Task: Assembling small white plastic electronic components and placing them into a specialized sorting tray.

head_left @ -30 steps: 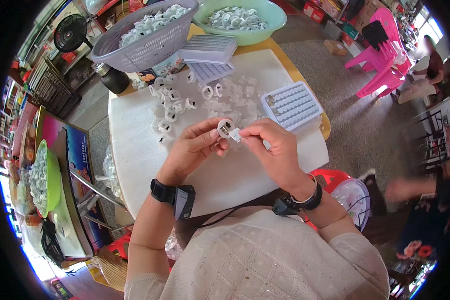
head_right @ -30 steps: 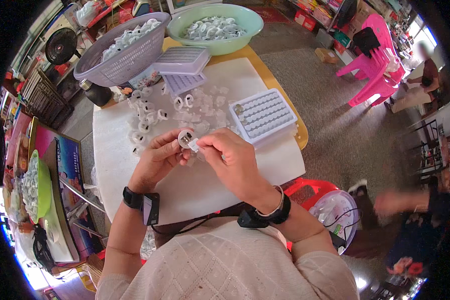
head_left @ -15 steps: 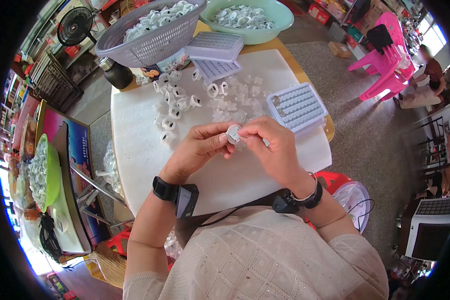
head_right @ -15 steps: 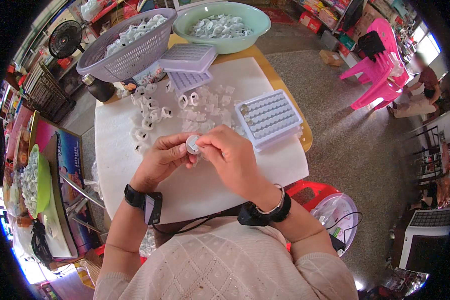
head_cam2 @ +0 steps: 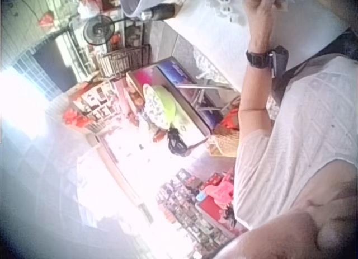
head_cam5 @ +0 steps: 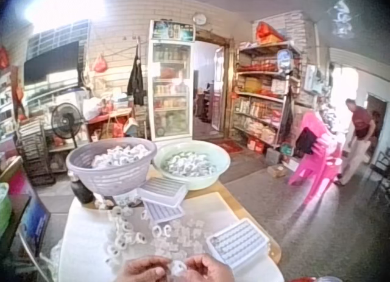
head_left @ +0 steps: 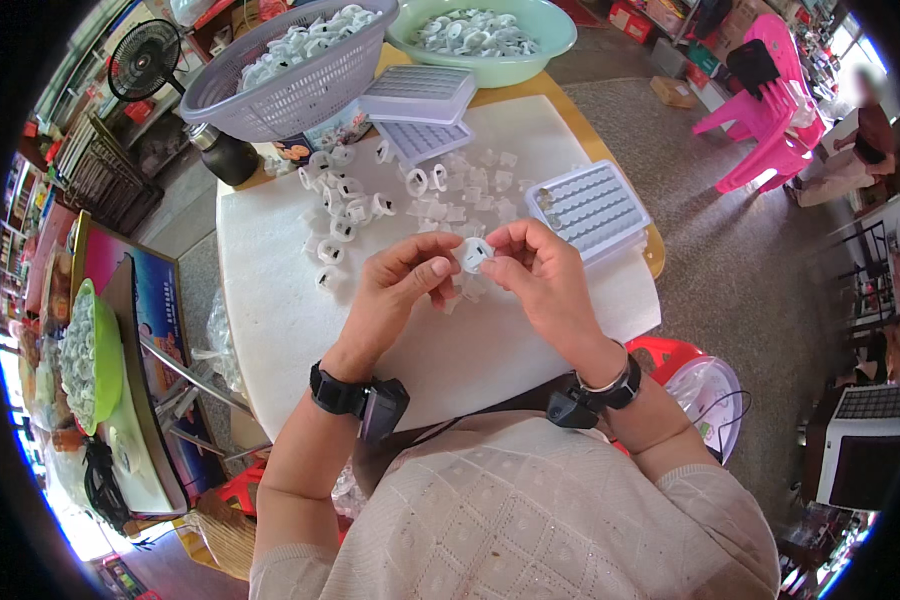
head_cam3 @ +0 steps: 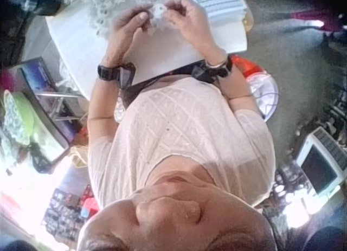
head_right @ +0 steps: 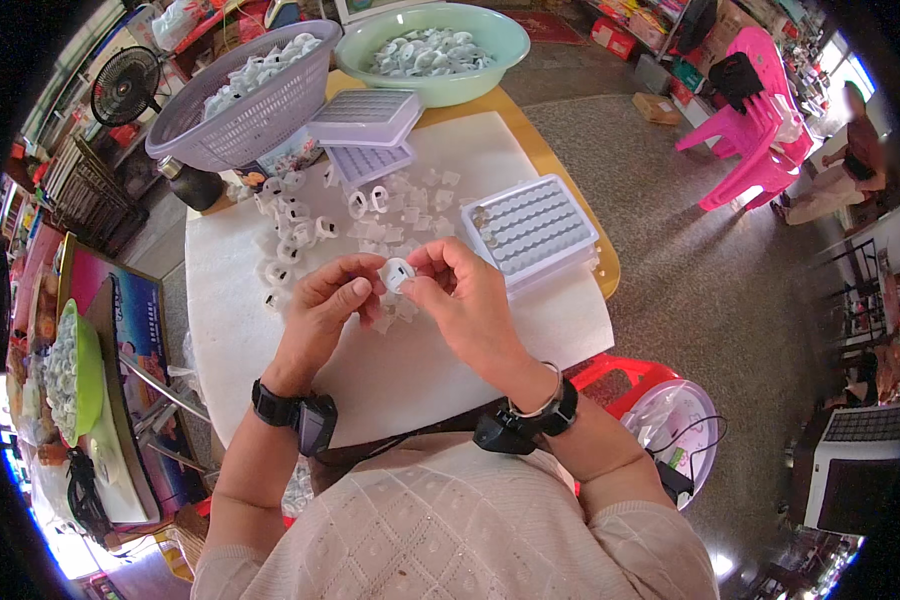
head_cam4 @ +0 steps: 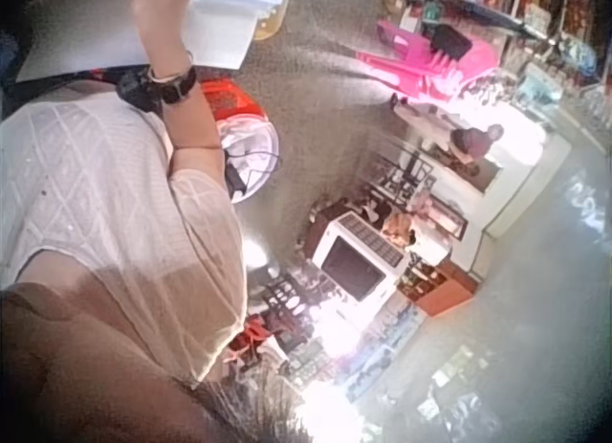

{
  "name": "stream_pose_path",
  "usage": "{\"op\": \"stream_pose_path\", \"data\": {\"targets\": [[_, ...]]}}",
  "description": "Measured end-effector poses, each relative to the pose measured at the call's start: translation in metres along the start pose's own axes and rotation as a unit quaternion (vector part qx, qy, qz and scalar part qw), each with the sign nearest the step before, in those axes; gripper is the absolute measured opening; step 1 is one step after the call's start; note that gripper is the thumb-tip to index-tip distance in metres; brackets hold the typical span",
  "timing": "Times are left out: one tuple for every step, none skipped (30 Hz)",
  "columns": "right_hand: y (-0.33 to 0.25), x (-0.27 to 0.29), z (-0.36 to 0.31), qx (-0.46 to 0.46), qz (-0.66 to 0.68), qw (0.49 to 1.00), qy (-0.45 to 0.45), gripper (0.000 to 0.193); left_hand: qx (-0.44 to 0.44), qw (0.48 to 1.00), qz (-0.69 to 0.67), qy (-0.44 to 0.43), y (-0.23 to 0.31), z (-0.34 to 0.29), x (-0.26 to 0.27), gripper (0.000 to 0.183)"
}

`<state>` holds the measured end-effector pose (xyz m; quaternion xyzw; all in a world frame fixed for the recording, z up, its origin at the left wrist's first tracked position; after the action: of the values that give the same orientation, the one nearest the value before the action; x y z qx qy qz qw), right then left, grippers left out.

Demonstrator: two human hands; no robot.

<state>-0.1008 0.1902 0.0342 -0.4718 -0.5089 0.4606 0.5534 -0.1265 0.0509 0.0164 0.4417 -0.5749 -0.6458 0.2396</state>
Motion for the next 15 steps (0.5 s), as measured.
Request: {"op": "stream_pose_path", "data": {"targets": [[0.001, -0.001, 0.000, 0.000, 0.005, 1.000, 0.004, 0.018, 0.000, 1.000, -0.006, 0.015, 0.001, -0.001, 0.000, 0.026], [0.002, -0.001, 0.000, 0.001, 0.011, 1.000, 0.008, 0.017, 0.000, 1.000, -0.007, 0.015, -0.001, 0.000, -0.002, 0.026], [0.002, -0.004, 0.000, 0.001, 0.010, 1.000, 0.006, 0.017, -0.004, 1.000, 0.008, 0.023, -0.002, 0.001, -0.002, 0.024], [-0.001, -0.007, -0.002, 0.020, -0.013, 1.000, 0.006, 0.015, -0.009, 0.999, 0.022, 0.031, -0.003, 0.002, 0.000, 0.022], [-0.004, -0.010, -0.003, 0.039, -0.036, 0.999, 0.006, 0.014, -0.009, 0.999, 0.022, 0.033, -0.004, 0.003, 0.003, 0.022], [-0.005, -0.011, -0.003, 0.054, -0.056, 0.997, 0.012, 0.012, -0.016, 0.998, 0.034, 0.041, -0.006, 0.004, 0.008, 0.020], [-0.003, -0.013, -0.003, 0.054, -0.056, 0.997, 0.011, 0.012, -0.022, 0.997, 0.046, 0.050, -0.007, 0.004, 0.012, 0.018], [0.000, -0.012, -0.001, 0.048, -0.074, 0.996, 0.025, 0.011, -0.023, 0.997, 0.046, 0.051, -0.010, 0.005, 0.013, 0.018], [0.002, -0.010, -0.001, 0.043, -0.092, 0.994, 0.041, 0.011, -0.063, 0.990, 0.120, 0.043, -0.005, 0.005, 0.011, 0.016], [0.005, -0.011, 0.000, 0.043, -0.092, 0.994, 0.040, 0.011, -0.103, 0.975, 0.194, 0.035, 0.002, 0.005, 0.006, 0.015], [0.003, -0.012, 0.001, 0.062, -0.109, 0.991, 0.039, 0.010, -0.103, 0.975, 0.194, 0.036, 0.002, 0.005, 0.005, 0.015], [0.001, -0.014, 0.002, 0.081, -0.125, 0.988, 0.038, 0.010, -0.104, 0.982, 0.151, 0.041, 0.001, 0.006, 0.004, 0.012], [0.001, -0.014, 0.002, 0.081, -0.126, 0.988, 0.037, 0.010, -0.105, 0.988, 0.107, 0.046, 0.001, 0.006, 0.005, 0.009], [-0.002, -0.010, 0.002, 0.096, -0.141, 0.984, 0.059, 0.010, -0.105, 0.988, 0.107, 0.047, 0.003, 0.006, 0.006, 0.009], [-0.006, -0.007, 0.002, 0.111, -0.155, 0.978, 0.081, 0.009, -0.082, 0.988, 0.109, 0.073, 0.002, 0.005, 0.013, 0.009]]}}
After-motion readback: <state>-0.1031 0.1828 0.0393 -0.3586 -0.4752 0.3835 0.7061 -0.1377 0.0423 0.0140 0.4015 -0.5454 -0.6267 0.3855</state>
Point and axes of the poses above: each hand's wrist, its own z-axis towards the middle knuckle, its own x-axis out of the back of the hand, y = z × x, the point moved 10 cm from there along z, towards the middle knuckle, and after that the axes turned 5 degrees about -z, right-handed, at the moved point
